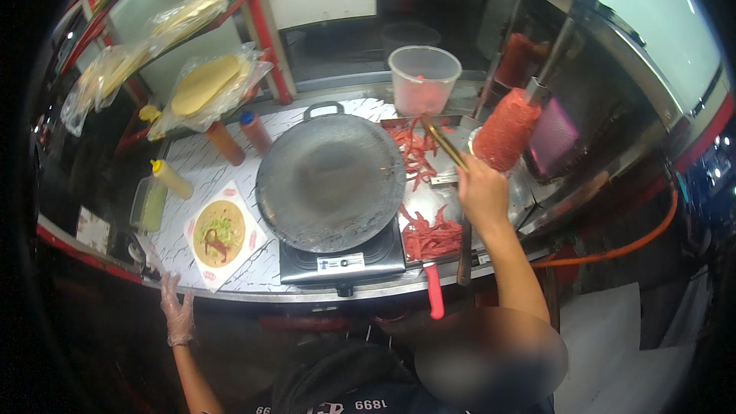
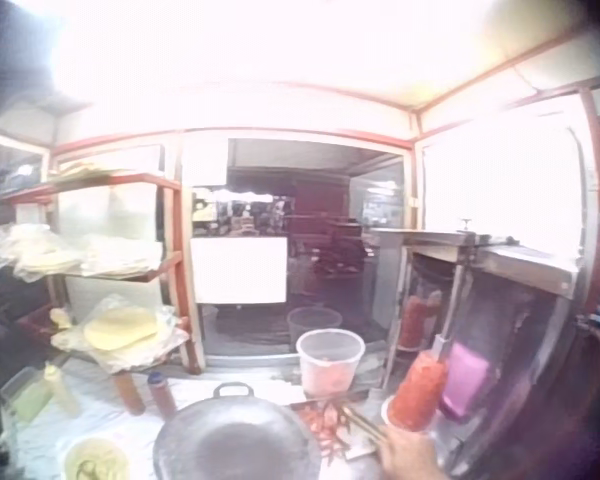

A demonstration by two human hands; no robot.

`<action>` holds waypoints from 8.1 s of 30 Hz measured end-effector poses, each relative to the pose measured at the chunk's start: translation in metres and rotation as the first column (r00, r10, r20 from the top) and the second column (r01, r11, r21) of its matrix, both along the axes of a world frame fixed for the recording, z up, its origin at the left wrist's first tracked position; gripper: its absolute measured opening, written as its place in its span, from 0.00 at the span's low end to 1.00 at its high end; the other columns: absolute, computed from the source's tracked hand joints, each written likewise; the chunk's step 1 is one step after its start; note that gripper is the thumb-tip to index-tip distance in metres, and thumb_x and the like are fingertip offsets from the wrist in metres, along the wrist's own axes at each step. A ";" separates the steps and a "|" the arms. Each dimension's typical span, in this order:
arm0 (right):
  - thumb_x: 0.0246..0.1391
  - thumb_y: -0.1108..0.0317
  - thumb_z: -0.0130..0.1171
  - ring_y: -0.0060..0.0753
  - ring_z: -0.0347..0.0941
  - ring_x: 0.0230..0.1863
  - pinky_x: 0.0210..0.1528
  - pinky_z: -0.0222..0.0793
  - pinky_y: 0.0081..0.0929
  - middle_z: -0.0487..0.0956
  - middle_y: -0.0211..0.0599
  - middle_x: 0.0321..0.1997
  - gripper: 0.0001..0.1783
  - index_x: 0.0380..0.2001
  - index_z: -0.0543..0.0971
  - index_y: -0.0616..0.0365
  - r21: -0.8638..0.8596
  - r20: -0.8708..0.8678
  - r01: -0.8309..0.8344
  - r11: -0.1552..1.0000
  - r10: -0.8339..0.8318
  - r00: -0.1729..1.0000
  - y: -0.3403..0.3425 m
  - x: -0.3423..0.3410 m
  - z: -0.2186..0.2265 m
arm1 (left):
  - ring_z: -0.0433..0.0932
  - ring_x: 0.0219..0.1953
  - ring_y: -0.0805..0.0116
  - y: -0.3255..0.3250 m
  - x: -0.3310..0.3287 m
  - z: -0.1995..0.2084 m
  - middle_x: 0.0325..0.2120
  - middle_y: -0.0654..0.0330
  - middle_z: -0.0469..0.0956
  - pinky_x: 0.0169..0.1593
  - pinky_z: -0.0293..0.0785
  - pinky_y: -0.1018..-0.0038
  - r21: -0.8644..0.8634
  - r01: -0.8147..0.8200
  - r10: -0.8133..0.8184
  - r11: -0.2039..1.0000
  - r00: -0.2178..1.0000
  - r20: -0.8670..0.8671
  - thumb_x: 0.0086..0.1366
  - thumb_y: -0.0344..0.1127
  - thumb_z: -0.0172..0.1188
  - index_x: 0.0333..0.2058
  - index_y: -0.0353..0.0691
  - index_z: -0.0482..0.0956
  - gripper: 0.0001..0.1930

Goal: The person cooks sliced meat on a flat griddle, then places it onto a tortilla with shredded lettuce. They add sauces from squeeze bottles, place cheese slices on top, and wrap the taco in paper. The finished item is handed to a customer on a scooter, and the person receives cash payment.

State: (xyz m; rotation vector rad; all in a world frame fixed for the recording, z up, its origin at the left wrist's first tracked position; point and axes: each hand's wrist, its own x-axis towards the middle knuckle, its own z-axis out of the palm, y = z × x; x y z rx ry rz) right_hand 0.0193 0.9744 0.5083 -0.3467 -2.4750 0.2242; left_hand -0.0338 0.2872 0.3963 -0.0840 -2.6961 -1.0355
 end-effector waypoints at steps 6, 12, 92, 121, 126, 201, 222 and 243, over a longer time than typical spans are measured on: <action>0.63 0.68 0.61 0.54 0.84 0.45 0.49 0.77 0.41 0.85 0.54 0.45 0.16 0.52 0.82 0.61 -0.005 -0.052 -0.091 0.996 0.090 0.995 -0.051 0.000 0.060 | 0.68 0.68 0.41 -0.029 -0.010 -0.001 0.65 0.38 0.69 0.69 0.64 0.55 -0.211 -0.007 -0.005 0.977 0.998 -0.056 0.61 0.30 0.66 0.57 0.35 0.79 0.24; 0.65 0.78 0.57 0.36 0.84 0.48 0.51 0.76 0.31 0.86 0.52 0.47 0.17 0.55 0.80 0.70 -0.108 -0.094 -0.319 0.942 0.310 0.946 -0.183 -0.001 0.100 | 0.68 0.68 0.48 -0.048 -0.066 -0.050 0.64 0.48 0.71 0.70 0.63 0.57 -0.087 0.062 -0.074 0.994 0.989 -0.131 0.61 0.34 0.69 0.54 0.42 0.82 0.21; 0.64 0.75 0.57 0.42 0.86 0.44 0.48 0.76 0.32 0.86 0.52 0.43 0.15 0.52 0.82 0.66 -0.077 -0.070 -0.018 0.997 0.013 0.997 -0.183 0.000 0.095 | 0.78 0.52 0.50 -0.101 -0.166 -0.023 0.44 0.51 0.81 0.59 0.71 0.59 -0.063 0.255 -0.263 0.965 0.940 -0.220 0.65 0.28 0.62 0.44 0.36 0.82 0.10; 0.59 0.63 0.67 0.47 0.79 0.27 0.30 0.75 0.39 0.79 0.41 0.31 0.24 0.58 0.79 0.55 -0.317 0.250 -0.236 0.918 0.321 0.913 -0.444 -0.031 -0.097 | 0.71 0.59 0.52 -0.044 -0.214 -0.032 0.52 0.53 0.78 0.66 0.63 0.54 0.044 0.633 -0.630 0.773 0.774 -0.068 0.62 0.35 0.66 0.47 0.46 0.86 0.14; 0.58 0.68 0.67 0.45 0.78 0.28 0.31 0.73 0.38 0.79 0.46 0.32 0.26 0.60 0.77 0.61 -0.374 0.027 -0.092 0.923 0.110 0.994 -0.354 0.016 -0.020 | 0.54 0.75 0.44 -0.045 -0.208 -0.064 0.70 0.47 0.64 0.76 0.40 0.45 -0.218 0.567 -0.533 0.794 0.822 0.198 0.74 0.43 0.55 0.69 0.44 0.67 0.28; 0.59 0.71 0.66 0.51 0.83 0.38 0.40 0.78 0.38 0.82 0.48 0.40 0.23 0.58 0.78 0.60 -0.420 0.262 -0.105 0.901 0.232 0.937 -0.437 -0.033 -0.042 | 0.60 0.73 0.45 -0.062 -0.228 -0.053 0.67 0.56 0.70 0.76 0.42 0.39 -0.220 0.701 -0.710 0.678 0.702 0.049 0.64 0.52 0.66 0.66 0.49 0.72 0.33; 0.62 0.57 0.64 0.56 0.69 0.55 0.56 0.66 0.51 0.75 0.48 0.50 0.27 0.61 0.76 0.57 0.092 0.338 0.477 0.874 -0.478 0.811 -0.159 0.049 -0.078 | 0.78 0.58 0.68 -0.185 -0.051 -0.016 0.52 0.57 0.83 0.64 0.70 0.71 0.645 0.159 -0.657 0.747 0.032 0.753 0.75 0.38 0.60 0.58 0.34 0.79 0.18; 0.41 0.71 0.80 0.52 0.64 0.72 0.74 0.56 0.39 0.66 0.56 0.72 0.58 0.73 0.57 0.62 -0.599 -0.082 0.344 0.723 -0.483 0.872 -0.373 -0.380 -0.238 | 0.77 0.60 0.53 -0.443 0.022 -0.369 0.58 0.53 0.79 0.64 0.73 0.56 -0.098 0.753 -0.181 0.651 0.279 0.943 0.75 0.44 0.45 0.55 0.45 0.81 0.20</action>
